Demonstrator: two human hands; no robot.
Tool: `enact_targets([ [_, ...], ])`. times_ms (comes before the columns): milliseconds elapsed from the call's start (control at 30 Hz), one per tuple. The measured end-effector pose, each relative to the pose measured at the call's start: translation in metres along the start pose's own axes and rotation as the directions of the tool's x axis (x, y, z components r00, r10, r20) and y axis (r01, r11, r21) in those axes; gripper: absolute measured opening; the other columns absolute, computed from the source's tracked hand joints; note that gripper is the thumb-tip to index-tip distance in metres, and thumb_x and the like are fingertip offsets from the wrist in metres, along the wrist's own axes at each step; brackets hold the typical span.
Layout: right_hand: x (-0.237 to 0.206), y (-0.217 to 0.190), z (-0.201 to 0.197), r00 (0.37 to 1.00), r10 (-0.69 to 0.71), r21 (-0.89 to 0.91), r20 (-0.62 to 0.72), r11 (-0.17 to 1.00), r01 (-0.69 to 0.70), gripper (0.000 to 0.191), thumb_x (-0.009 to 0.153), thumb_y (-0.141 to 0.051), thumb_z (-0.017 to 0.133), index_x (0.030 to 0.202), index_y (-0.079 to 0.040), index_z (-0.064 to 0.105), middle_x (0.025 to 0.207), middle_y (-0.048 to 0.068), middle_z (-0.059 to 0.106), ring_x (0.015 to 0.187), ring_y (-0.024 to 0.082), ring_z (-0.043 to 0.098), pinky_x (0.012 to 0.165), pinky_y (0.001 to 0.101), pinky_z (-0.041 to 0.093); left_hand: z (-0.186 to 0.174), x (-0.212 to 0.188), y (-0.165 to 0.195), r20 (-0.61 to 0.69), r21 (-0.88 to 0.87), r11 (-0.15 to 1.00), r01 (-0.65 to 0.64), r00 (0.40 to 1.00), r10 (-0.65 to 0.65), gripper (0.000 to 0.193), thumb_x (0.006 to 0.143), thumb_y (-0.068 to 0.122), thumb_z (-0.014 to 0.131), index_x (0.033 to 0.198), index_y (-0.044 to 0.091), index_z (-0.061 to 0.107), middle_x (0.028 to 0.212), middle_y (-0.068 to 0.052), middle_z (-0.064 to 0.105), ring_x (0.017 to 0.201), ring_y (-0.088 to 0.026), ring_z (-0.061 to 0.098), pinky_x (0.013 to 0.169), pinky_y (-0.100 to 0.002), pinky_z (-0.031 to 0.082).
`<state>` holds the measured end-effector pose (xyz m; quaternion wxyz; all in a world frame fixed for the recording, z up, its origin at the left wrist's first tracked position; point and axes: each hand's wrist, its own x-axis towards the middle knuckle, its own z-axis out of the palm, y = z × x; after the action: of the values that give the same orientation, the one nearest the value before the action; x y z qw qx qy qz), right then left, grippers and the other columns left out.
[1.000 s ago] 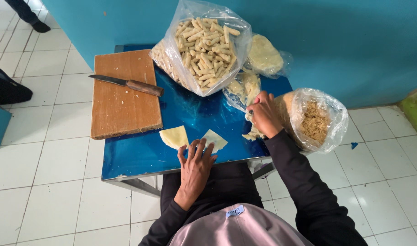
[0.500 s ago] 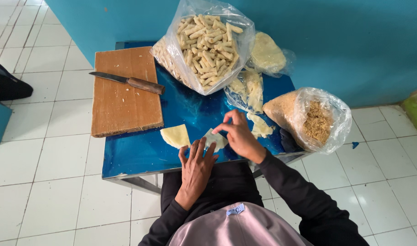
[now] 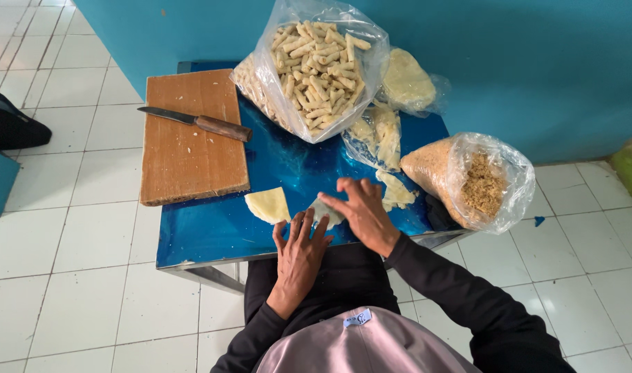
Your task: The person sits at a small table and folds thin dough wrappers around a pinch of brown filling taken from a plastic bag, pressing each wrapper closed and setting the folded pastry aside with a pile of finished ones. The person repeats this folding cycle throughout the episode.
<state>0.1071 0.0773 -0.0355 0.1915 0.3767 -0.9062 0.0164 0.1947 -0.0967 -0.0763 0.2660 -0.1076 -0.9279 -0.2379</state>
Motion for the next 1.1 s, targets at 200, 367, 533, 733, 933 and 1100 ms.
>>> enact_targets([
  [200,0.001,0.002,-0.004,0.997,-0.065,-0.278,0.029,0.958,0.071,0.051,0.085,-0.009,0.064,0.135,-0.024,0.066,0.13,0.001,0.049,0.105,0.023,0.046,0.083,0.0447,0.04,-0.001,-0.001,0.004,0.004,0.008,1.0,-0.005,1.0,0.005,0.044,0.094,0.031,0.07,0.134,0.015,0.062,0.141,-0.012,0.055,0.132,-0.027,0.049,0.109,-0.052,0.029],
  [367,0.003,-0.003,-0.013,0.997,-0.078,-0.13,0.011,0.988,0.079,0.046,0.09,-0.01,0.063,0.134,-0.025,0.066,0.127,0.002,0.048,0.106,0.025,0.045,0.084,0.0474,0.038,-0.002,-0.001,0.006,0.006,0.02,1.0,0.0,1.0,0.0,0.043,0.093,0.03,0.069,0.133,0.015,0.061,0.141,-0.012,0.055,0.132,-0.027,0.049,0.109,-0.053,0.029],
  [533,0.001,0.003,-0.048,0.999,0.011,-0.035,-0.038,0.999,-0.013,0.038,0.087,-0.009,0.064,0.121,-0.024,0.074,0.121,0.002,0.053,0.109,0.024,0.049,0.092,0.0471,0.038,-0.005,-0.002,0.006,0.005,0.003,1.0,-0.01,1.0,0.01,0.043,0.093,0.029,0.068,0.133,0.015,0.061,0.14,-0.012,0.055,0.131,-0.028,0.05,0.108,-0.053,0.03],
  [733,-0.062,0.091,-0.172,0.892,0.375,-0.111,-0.254,0.905,-0.412,0.024,0.087,-0.006,0.074,0.105,-0.02,0.081,0.096,0.003,0.068,0.09,0.027,0.057,0.085,0.0397,0.048,-0.008,0.001,0.008,0.02,-0.052,0.998,0.028,0.999,-0.027,0.045,0.093,0.028,0.068,0.135,0.014,0.06,0.14,-0.016,0.054,0.13,-0.031,0.05,0.108,-0.054,0.03],
  [933,-0.097,0.118,-0.163,0.879,0.459,-0.156,-0.131,0.866,-0.476,0.016,0.09,-0.013,0.077,0.105,-0.014,0.079,0.09,0.007,0.071,0.083,0.03,0.064,0.081,0.0428,0.05,-0.011,0.004,0.007,-0.035,-0.069,0.991,0.114,0.993,-0.117,0.047,0.094,0.024,0.069,0.133,0.001,0.06,0.128,-0.016,0.056,0.116,-0.032,0.054,0.098,-0.045,0.039],
  [1100,-0.104,0.114,-0.135,0.878,0.463,-0.143,-0.12,0.867,-0.477,0.015,0.087,-0.013,0.076,0.101,-0.009,0.075,0.094,0.01,0.073,0.086,0.031,0.069,0.077,0.0431,0.054,-0.011,0.009,0.009,-0.057,0.034,0.98,0.198,0.979,-0.196,0.04,0.092,0.025,0.072,0.119,-0.003,0.063,0.108,-0.014,0.054,0.099,-0.031,0.053,0.079,-0.042,0.041],
])
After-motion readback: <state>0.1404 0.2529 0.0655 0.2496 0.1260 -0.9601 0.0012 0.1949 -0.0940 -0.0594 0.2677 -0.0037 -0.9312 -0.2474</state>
